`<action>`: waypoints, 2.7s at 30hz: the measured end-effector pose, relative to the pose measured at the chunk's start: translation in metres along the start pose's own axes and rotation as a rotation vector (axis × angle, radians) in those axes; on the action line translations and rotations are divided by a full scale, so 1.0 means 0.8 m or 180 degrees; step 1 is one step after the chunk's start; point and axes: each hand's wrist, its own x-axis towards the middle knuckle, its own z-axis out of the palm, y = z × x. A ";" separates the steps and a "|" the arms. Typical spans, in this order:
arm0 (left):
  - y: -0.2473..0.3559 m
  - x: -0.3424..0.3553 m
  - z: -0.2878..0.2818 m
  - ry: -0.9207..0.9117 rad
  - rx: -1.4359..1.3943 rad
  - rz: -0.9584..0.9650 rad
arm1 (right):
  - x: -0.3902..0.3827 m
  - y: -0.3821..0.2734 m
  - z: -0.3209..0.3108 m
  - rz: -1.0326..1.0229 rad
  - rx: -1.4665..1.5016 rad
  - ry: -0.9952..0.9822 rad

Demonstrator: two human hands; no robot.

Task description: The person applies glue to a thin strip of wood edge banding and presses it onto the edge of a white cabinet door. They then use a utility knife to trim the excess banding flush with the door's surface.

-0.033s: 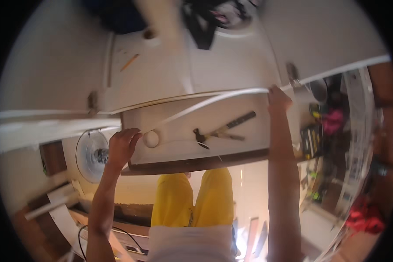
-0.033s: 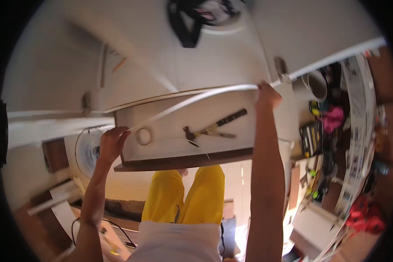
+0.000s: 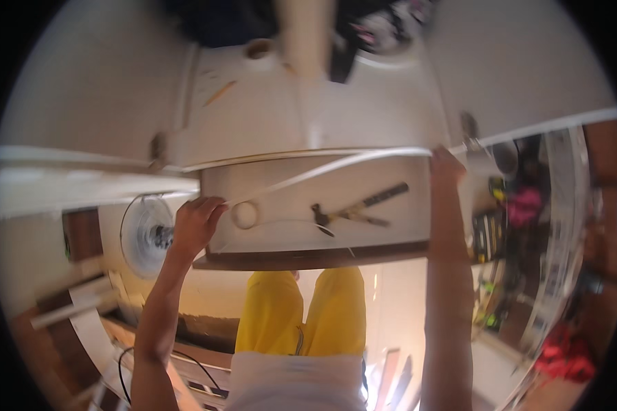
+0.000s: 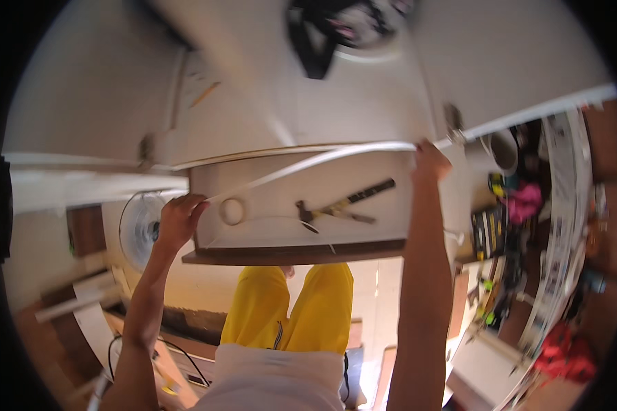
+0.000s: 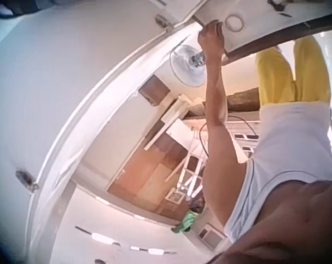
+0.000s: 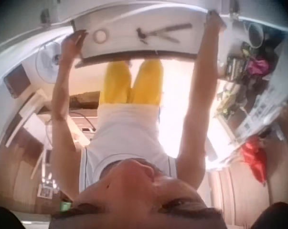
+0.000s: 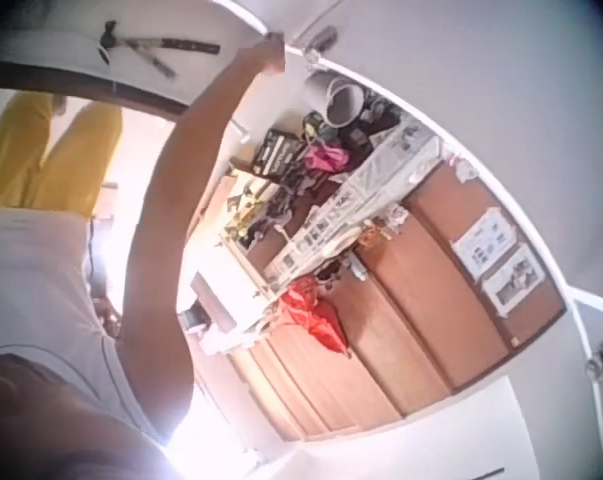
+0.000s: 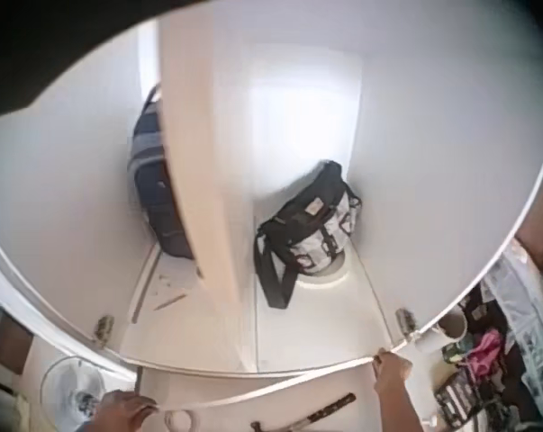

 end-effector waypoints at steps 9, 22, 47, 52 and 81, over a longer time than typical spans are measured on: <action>-0.079 -0.022 0.025 0.1375 0.0686 -0.0800 | 0.038 0.008 -0.027 -0.0246 -0.0423 -0.0504; -0.067 0.041 0.094 0.2030 0.0587 -0.2342 | 0.043 -0.054 -0.069 -0.0138 -0.0513 -0.0649; -0.040 0.052 0.102 0.3885 -0.4058 -0.3035 | 0.031 -0.028 -0.059 -0.0163 -0.1172 -0.1165; -0.038 0.069 0.111 0.4003 -0.4257 -0.3807 | 0.053 -0.060 -0.076 -0.0207 -0.1427 -0.1202; -0.036 0.098 0.063 0.4795 -0.4018 -0.4572 | 0.068 -0.119 -0.068 -0.1924 -0.4469 -0.2639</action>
